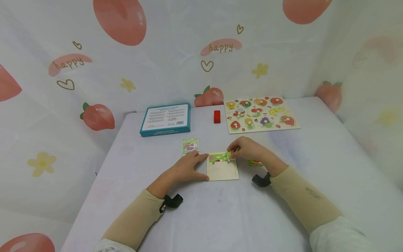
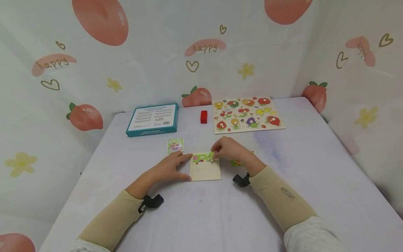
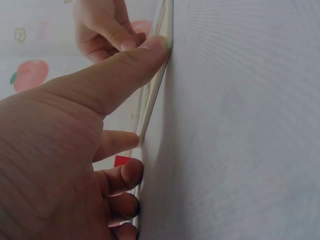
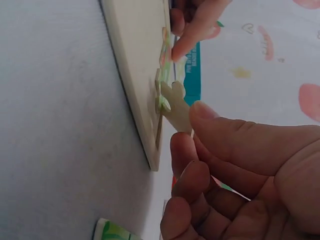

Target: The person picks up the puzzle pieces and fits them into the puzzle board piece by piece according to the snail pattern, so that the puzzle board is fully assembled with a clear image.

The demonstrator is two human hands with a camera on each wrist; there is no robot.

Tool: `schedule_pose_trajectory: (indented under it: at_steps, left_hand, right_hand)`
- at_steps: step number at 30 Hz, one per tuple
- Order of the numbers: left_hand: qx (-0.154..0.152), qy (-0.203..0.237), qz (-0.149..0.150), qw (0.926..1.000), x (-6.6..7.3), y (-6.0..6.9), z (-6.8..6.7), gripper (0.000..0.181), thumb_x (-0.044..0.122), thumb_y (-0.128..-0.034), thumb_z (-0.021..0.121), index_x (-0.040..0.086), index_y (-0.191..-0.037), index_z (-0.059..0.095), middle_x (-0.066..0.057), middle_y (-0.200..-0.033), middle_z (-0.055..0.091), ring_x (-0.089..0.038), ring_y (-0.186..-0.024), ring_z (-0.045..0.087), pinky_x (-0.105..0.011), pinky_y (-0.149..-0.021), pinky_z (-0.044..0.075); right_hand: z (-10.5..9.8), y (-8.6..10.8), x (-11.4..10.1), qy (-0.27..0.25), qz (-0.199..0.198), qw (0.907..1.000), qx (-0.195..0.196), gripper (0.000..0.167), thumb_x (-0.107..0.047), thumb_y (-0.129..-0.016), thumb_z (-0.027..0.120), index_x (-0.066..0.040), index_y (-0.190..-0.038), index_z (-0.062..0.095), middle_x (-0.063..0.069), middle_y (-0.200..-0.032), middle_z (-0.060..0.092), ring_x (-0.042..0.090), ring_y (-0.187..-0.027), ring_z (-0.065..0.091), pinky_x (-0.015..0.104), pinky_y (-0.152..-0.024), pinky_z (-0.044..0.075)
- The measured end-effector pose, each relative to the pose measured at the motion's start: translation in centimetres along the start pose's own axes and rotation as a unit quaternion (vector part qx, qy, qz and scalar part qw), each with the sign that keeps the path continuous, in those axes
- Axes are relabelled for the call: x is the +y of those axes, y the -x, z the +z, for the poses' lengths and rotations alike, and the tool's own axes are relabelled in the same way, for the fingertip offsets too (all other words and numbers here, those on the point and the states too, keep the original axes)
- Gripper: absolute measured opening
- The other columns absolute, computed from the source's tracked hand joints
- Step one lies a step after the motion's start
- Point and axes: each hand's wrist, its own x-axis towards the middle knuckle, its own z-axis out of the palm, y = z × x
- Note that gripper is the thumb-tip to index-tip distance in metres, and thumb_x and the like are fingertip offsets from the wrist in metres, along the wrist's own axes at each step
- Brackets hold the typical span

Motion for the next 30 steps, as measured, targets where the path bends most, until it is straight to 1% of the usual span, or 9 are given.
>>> schedule_pose_trajectory:
  at_steps: [6, 11, 16, 18, 22, 26, 30]
  left_hand:
    - [0.001, 0.001, 0.001, 1.0, -0.1, 0.0, 0.1, 0.089, 0.052, -0.0804, 0.085, 0.019, -0.155, 0.048, 0.0, -0.108, 0.047, -0.017, -0.098, 0.044, -0.035, -0.081, 0.041]
    - [0.001, -0.001, 0.0, 1.0, -0.2, 0.0, 0.2, 0.089, 0.052, -0.0805, 0.085, 0.019, -0.155, 0.048, 0.0, -0.108, 0.047, -0.017, -0.097, 0.044, -0.034, -0.08, 0.041]
    - [0.001, 0.001, 0.0, 1.0, -0.1, 0.0, 0.1, 0.089, 0.051, -0.0805, 0.085, 0.018, -0.155, 0.048, 0.0, -0.107, 0.047, -0.017, -0.096, 0.044, -0.035, -0.08, 0.04]
    - [0.001, 0.0, 0.0, 1.0, -0.1, 0.0, 0.1, 0.089, 0.051, -0.0805, 0.085, 0.019, -0.155, 0.048, 0.0, -0.107, 0.047, -0.017, -0.096, 0.044, -0.035, -0.08, 0.04]
    - [0.0, 0.002, -0.001, 1.0, -0.1, 0.1, 0.1, 0.089, 0.052, -0.0806, 0.085, 0.019, -0.155, 0.048, 0.0, -0.108, 0.047, -0.018, -0.097, 0.044, -0.035, -0.081, 0.04]
    - [-0.001, 0.005, -0.002, 1.0, -0.1, 0.1, 0.1, 0.09, 0.053, -0.0805, 0.084, 0.02, -0.155, 0.048, 0.0, -0.11, 0.048, -0.018, -0.099, 0.044, -0.036, -0.082, 0.041]
    - [-0.001, 0.003, -0.003, 1.0, -0.1, 0.0, 0.1, 0.09, 0.055, -0.0804, 0.084, 0.02, -0.155, 0.047, 0.0, -0.111, 0.048, -0.018, -0.098, 0.044, -0.035, -0.081, 0.041]
  right_hand:
    - [0.4, 0.0, 0.1, 0.023, 0.006, 0.9997, 0.005, 0.025, -0.011, -0.091, 0.078, -0.003, -0.114, 0.076, 0.004, -0.091, 0.067, 0.021, -0.087, 0.057, 0.034, -0.079, 0.048]
    - [0.8, 0.1, -0.2, 0.047, 0.008, 0.9988, 0.012, 0.022, -0.011, -0.09, 0.079, -0.004, -0.111, 0.075, 0.004, -0.09, 0.065, 0.021, -0.086, 0.057, 0.034, -0.078, 0.047]
    - [1.0, 0.1, -0.3, 0.089, -0.014, 0.9957, 0.02, 0.018, -0.008, -0.088, 0.078, -0.005, -0.105, 0.073, 0.004, -0.083, 0.06, 0.02, -0.081, 0.054, 0.034, -0.074, 0.045]
    - [1.1, 0.1, -0.3, 0.101, -0.019, 0.9945, 0.021, 0.018, -0.008, -0.088, 0.077, -0.005, -0.106, 0.073, 0.004, -0.081, 0.059, 0.019, -0.079, 0.054, 0.033, -0.072, 0.044]
    - [1.1, 0.1, -0.3, 0.109, -0.018, 0.9938, 0.017, 0.021, -0.009, -0.09, 0.077, -0.006, -0.11, 0.074, 0.004, -0.082, 0.059, 0.019, -0.079, 0.054, 0.033, -0.072, 0.044]
    - [1.2, 0.1, -0.3, 0.118, -0.016, 0.9927, 0.015, 0.021, -0.011, -0.09, 0.078, -0.008, -0.111, 0.076, 0.004, -0.083, 0.06, 0.019, -0.081, 0.055, 0.033, -0.072, 0.045]
    - [1.2, 0.1, -0.5, 0.14, -0.014, 0.9899, 0.017, 0.019, -0.013, -0.09, 0.079, -0.006, -0.108, 0.08, 0.001, -0.091, 0.069, 0.018, -0.083, 0.057, 0.033, -0.076, 0.049]
